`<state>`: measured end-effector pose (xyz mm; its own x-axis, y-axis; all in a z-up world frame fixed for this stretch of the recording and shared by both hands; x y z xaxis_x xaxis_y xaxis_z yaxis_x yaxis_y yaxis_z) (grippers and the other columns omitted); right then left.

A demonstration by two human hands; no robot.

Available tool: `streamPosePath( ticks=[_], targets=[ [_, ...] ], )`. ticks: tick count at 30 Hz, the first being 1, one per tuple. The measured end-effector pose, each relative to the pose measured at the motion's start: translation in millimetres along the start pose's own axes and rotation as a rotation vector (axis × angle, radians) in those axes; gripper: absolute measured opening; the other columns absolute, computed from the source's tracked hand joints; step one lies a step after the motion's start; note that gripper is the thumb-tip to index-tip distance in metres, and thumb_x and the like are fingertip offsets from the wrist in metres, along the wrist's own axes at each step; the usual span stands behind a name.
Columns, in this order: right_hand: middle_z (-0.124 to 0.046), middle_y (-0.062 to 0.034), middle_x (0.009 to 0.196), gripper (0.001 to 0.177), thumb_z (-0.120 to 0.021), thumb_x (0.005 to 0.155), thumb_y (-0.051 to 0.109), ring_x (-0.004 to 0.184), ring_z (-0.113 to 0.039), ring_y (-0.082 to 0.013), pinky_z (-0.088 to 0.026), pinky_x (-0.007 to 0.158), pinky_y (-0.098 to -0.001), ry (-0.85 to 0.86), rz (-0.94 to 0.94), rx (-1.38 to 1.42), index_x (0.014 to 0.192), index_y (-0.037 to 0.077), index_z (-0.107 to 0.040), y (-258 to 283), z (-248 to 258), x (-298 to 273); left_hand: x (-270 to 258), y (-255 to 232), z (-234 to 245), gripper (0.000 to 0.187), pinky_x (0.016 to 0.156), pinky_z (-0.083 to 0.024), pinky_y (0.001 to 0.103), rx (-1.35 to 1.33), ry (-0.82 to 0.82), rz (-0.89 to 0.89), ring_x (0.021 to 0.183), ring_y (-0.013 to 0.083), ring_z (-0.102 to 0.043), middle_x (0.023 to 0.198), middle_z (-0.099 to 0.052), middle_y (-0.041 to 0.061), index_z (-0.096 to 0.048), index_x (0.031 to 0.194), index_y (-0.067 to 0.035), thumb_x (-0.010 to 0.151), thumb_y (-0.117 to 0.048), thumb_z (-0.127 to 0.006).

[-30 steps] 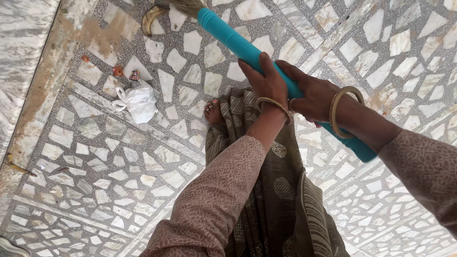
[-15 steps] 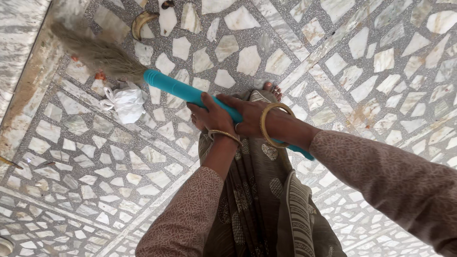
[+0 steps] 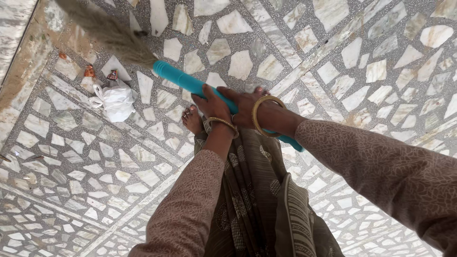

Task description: The person sweeps a stone-tiled floor using a hand broom, moving debris towards the edge of the area.

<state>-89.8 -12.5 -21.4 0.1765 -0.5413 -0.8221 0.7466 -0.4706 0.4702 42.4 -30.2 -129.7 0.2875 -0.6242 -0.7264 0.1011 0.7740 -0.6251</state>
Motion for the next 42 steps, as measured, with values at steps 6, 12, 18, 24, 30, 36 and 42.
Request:
streamPosePath(
  ticks=[6, 12, 18, 24, 30, 36, 42],
  targets=[
    [-0.076, -0.0198, 0.106, 0.094, -0.064, 0.081, 0.024, 0.089, -0.076, -0.0373, -0.058, 0.082, -0.0509, -0.021, -0.001, 0.313, 0.164, 0.032, -0.021, -28.5, 7.3, -37.0, -50.3, -14.9, -22.8, 0.078, 0.097, -0.054, 0.044, -0.039, 0.057, -0.074, 0.123, 0.0345, -0.06, 0.147, -0.046, 0.024, -0.01, 0.16, -0.003, 0.102, -0.04, -0.047],
    [-0.077, -0.0249, 0.099, 0.1, -0.064, 0.082, 0.021, 0.078, -0.075, -0.0423, -0.062, 0.074, -0.054, -0.046, -0.391, 0.528, 0.165, 0.036, -0.01, -63.8, 45.9, -54.9, -44.2, -15.5, -114.7, 0.078, 0.11, -0.045, 0.043, 0.064, 0.255, -0.278, 0.134, 0.0368, -0.055, 0.152, -0.048, 0.028, -0.021, 0.162, 0.003, 0.104, -0.04, -0.052],
    [-0.057, -0.0369, 0.126, 0.096, -0.07, 0.09, 0.032, 0.107, -0.066, -0.0483, -0.055, 0.093, -0.0518, -0.016, -0.138, 0.202, 0.167, 0.036, -0.013, -31.3, 16.5, -9.2, 25.2, 36.6, -43.5, 0.067, 0.095, -0.053, 0.044, 0.058, 0.051, -0.173, 0.115, 0.0335, -0.063, 0.132, -0.058, 0.024, -0.036, 0.148, 0.003, 0.1, -0.039, -0.054],
    [-0.068, -0.0152, 0.135, 0.081, -0.069, 0.083, 0.035, 0.112, -0.072, -0.038, -0.056, 0.097, -0.0517, 0.01, 0.081, 0.314, 0.157, 0.033, -0.035, 13.0, 3.3, -1.7, 19.5, 14.9, 27.8, 0.058, 0.091, -0.059, 0.044, -0.248, -0.05, -0.084, 0.112, 0.0315, -0.068, 0.128, -0.059, 0.023, -0.03, 0.141, 0.005, 0.101, -0.029, -0.052],
    [-0.065, -0.0244, 0.131, 0.094, -0.066, 0.081, 0.027, 0.107, -0.07, -0.0435, -0.055, 0.096, -0.0513, -0.161, 0.001, 0.414, 0.163, 0.031, -0.021, -37.4, 26.7, -28.8, -26.2, -35.3, -56.6, 0.072, 0.098, -0.055, 0.046, 0.238, 0.088, -0.434, 0.119, 0.0372, -0.06, 0.137, -0.047, 0.032, -0.018, 0.159, 0.008, 0.109, -0.035, -0.049],
    [-0.071, -0.0279, 0.114, 0.103, -0.067, 0.081, 0.026, 0.099, -0.072, -0.0441, -0.056, 0.087, -0.0527, -0.176, -0.216, 0.417, 0.165, 0.029, -0.007, -62.5, 55.4, -7.5, 9.9, -32.7, -127.0, 0.076, 0.105, -0.047, 0.043, 0.181, 0.317, -0.352, 0.132, 0.0359, -0.055, 0.152, -0.048, 0.029, -0.024, 0.161, 0.003, 0.108, -0.041, -0.055],
    [-0.075, -0.0234, 0.106, 0.103, -0.073, 0.077, 0.029, 0.09, -0.076, -0.0404, -0.059, 0.08, -0.0511, 0.128, -0.181, 0.498, 0.162, 0.036, -0.016, 6.7, 19.5, 14.7, 32.1, -22.9, -9.7, 0.079, 0.098, -0.055, 0.043, 0.069, 0.031, -0.049, 0.121, 0.0339, -0.063, 0.142, -0.052, 0.024, -0.022, 0.157, 0.0, 0.098, -0.041, -0.057]
  ],
)
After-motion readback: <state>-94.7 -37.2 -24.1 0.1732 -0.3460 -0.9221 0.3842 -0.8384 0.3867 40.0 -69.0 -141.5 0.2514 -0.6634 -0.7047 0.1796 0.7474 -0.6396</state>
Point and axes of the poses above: each hand's wrist, its own x-axis towards the middle knuckle, its own z-axis out of the back of the hand, y = z × x, the point moved 5 cm from there along x, towards the middle knuckle
